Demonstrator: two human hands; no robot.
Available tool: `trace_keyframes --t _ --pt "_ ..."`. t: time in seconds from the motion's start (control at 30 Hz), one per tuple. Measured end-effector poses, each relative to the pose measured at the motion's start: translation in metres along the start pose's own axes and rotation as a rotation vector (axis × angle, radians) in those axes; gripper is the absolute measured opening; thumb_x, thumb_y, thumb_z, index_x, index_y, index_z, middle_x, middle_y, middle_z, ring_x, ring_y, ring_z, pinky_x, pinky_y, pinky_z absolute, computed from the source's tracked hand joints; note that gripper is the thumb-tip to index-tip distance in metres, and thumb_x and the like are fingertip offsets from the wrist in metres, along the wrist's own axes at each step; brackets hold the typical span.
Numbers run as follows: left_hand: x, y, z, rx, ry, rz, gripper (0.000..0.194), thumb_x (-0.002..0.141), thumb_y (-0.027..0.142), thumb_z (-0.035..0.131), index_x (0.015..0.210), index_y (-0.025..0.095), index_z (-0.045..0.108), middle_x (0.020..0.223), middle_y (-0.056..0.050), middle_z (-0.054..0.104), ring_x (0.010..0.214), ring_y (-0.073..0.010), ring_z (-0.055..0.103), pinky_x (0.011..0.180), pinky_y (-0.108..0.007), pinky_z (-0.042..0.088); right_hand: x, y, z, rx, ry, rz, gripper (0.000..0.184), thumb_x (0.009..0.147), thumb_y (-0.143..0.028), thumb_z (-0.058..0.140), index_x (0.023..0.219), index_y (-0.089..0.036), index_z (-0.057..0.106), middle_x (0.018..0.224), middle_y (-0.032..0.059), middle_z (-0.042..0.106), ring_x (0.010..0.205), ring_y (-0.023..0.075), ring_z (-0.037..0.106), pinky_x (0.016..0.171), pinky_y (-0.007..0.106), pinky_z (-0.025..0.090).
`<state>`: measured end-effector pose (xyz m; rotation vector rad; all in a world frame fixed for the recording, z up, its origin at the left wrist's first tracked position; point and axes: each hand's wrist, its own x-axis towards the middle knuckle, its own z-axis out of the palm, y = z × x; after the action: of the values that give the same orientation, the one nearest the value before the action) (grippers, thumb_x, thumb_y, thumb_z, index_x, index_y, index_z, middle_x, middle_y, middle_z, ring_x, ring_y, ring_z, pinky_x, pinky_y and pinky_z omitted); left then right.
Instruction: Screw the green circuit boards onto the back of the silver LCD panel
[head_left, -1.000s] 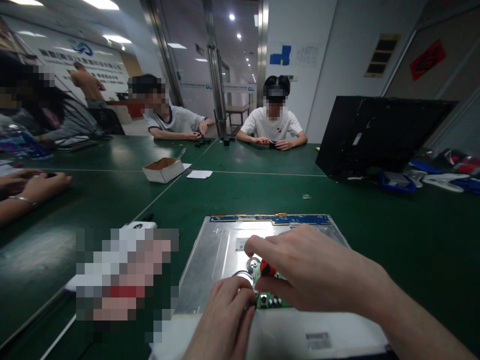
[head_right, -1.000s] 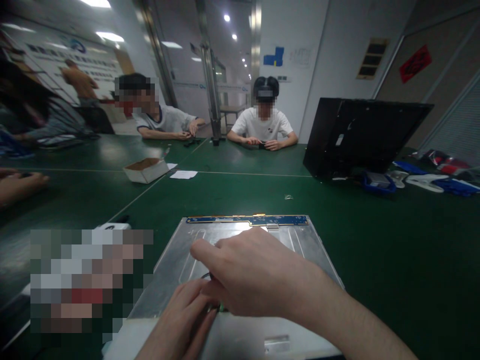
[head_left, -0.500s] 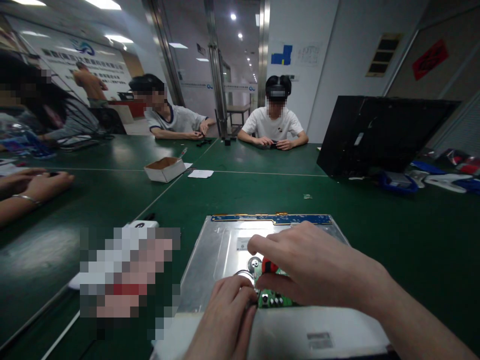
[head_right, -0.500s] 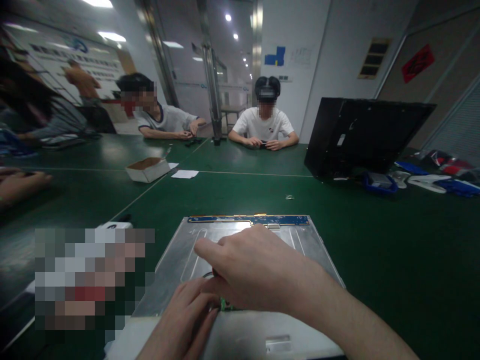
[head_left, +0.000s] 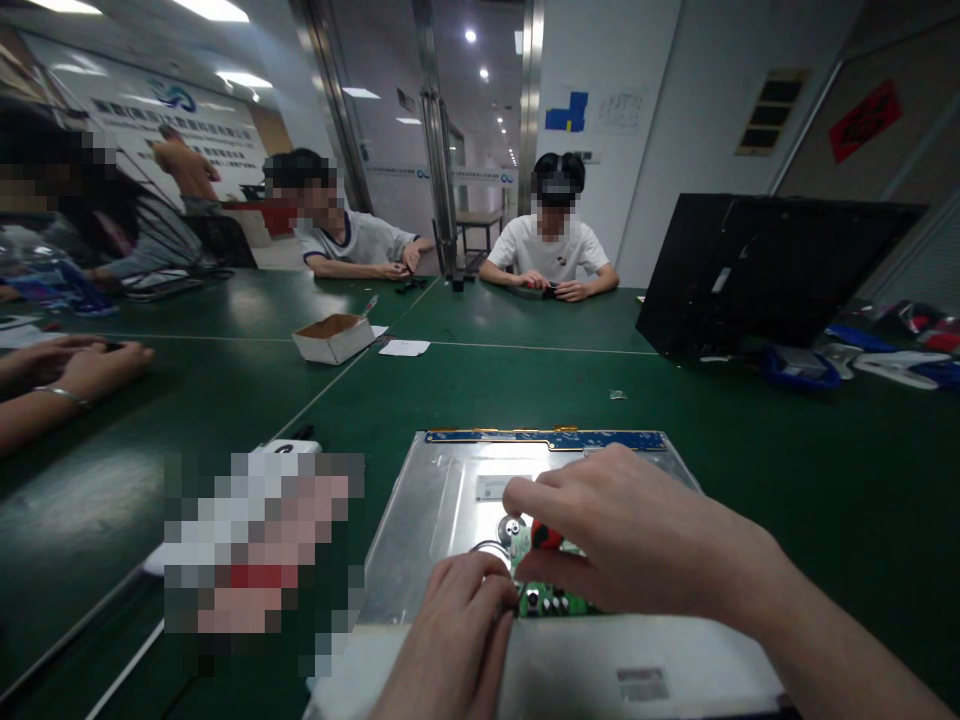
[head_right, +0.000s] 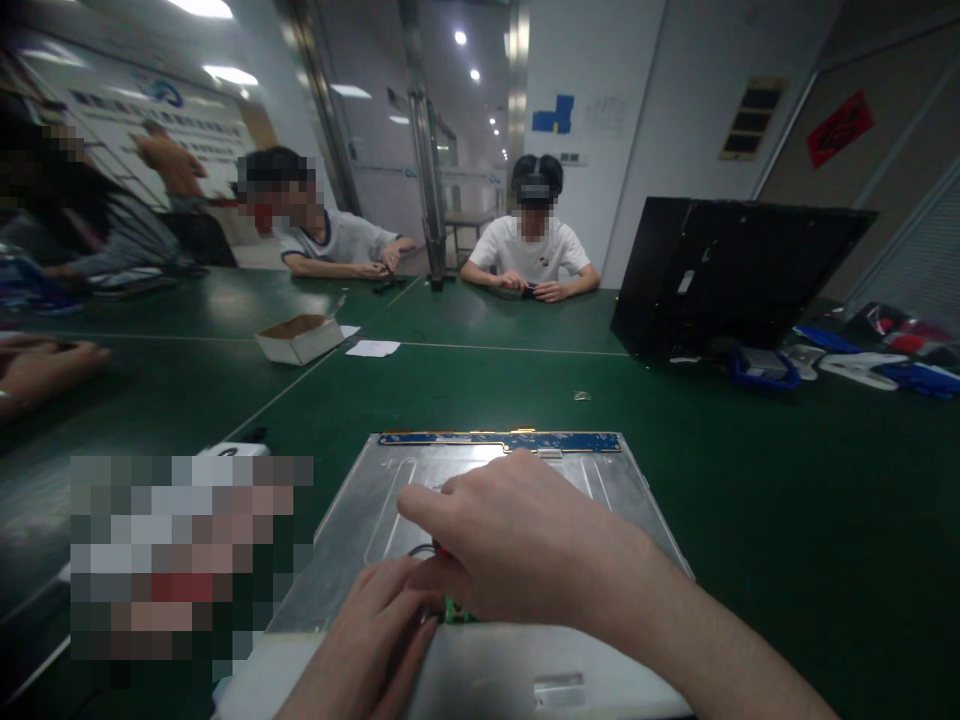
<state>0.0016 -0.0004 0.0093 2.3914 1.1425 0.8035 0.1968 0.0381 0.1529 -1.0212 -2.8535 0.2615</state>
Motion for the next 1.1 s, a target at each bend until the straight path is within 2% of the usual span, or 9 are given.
trace_keyframes --t 0.23,0.5,0.7,0.87,0.97,1.1 --pt "0.0002 0.0011 -0.0015 -0.005 0.010 0.004 0.021 0.088 0.011 0.043 0.094 0.020 0.061 0.101 -0.009 0.062 0.093 -0.0226 0.059 0.080 -0.035 0.053 -0.0035 -0.0020 -0.0001 -0.019 -0.004 -0.051 0.016 0.083 -0.024 0.055 0.097 -0.020 0.048 0.089 0.0024 0.062 0.067 0.0149 0.053 0.051 0.028 0.027" --pt "-0.0009 0.0011 -0.0014 0.000 0.005 -0.005 0.019 0.089 0.011 0.043 0.094 0.020 0.060 0.101 -0.009 0.061 0.094 -0.0231 0.058 0.081 -0.036 0.053 -0.0014 -0.0023 0.0014 -0.002 0.021 -0.018 0.010 0.090 -0.030 0.054 0.092 -0.021 0.050 0.077 -0.0010 0.063 0.062 0.0136 0.051 0.050 0.028 0.023" --pt "-0.0008 0.0015 -0.0016 0.011 -0.026 0.011 0.019 0.089 0.010 0.042 0.094 0.020 0.058 0.102 -0.009 0.061 0.095 -0.0236 0.058 0.081 -0.037 0.053 -0.0045 -0.0018 0.0000 0.017 -0.002 -0.061 0.015 0.082 -0.023 0.055 0.095 -0.020 0.048 0.088 0.0017 0.062 0.066 0.0145 0.052 0.049 0.027 0.026" --pt "-0.0007 0.0006 -0.0005 0.013 -0.018 -0.010 0.018 0.090 0.011 0.042 0.095 0.020 0.057 0.104 -0.010 0.060 0.096 -0.0238 0.057 0.083 -0.036 0.052 -0.0025 -0.0030 0.0009 -0.002 0.018 -0.021 0.007 0.089 -0.025 0.052 0.094 -0.021 0.048 0.081 -0.0009 0.063 0.060 0.0132 0.050 0.048 0.028 0.022" --pt "-0.0013 -0.0003 0.0006 0.021 -0.025 -0.011 0.018 0.090 0.011 0.043 0.096 0.020 0.057 0.104 -0.010 0.059 0.096 -0.0235 0.057 0.083 -0.036 0.052 -0.0040 -0.0037 0.0023 -0.019 0.035 -0.002 0.009 0.090 -0.029 0.053 0.094 -0.022 0.049 0.078 -0.0019 0.063 0.060 0.0137 0.051 0.048 0.028 0.021" --pt "-0.0019 -0.0003 0.0003 0.027 -0.024 -0.008 0.018 0.090 0.010 0.043 0.096 0.020 0.056 0.105 -0.009 0.059 0.097 -0.0232 0.056 0.083 -0.036 0.051 -0.0090 -0.0044 0.0024 -0.009 0.024 -0.043 0.014 0.084 -0.027 0.056 0.094 -0.022 0.048 0.084 -0.0006 0.062 0.063 0.0144 0.052 0.047 0.027 0.023"
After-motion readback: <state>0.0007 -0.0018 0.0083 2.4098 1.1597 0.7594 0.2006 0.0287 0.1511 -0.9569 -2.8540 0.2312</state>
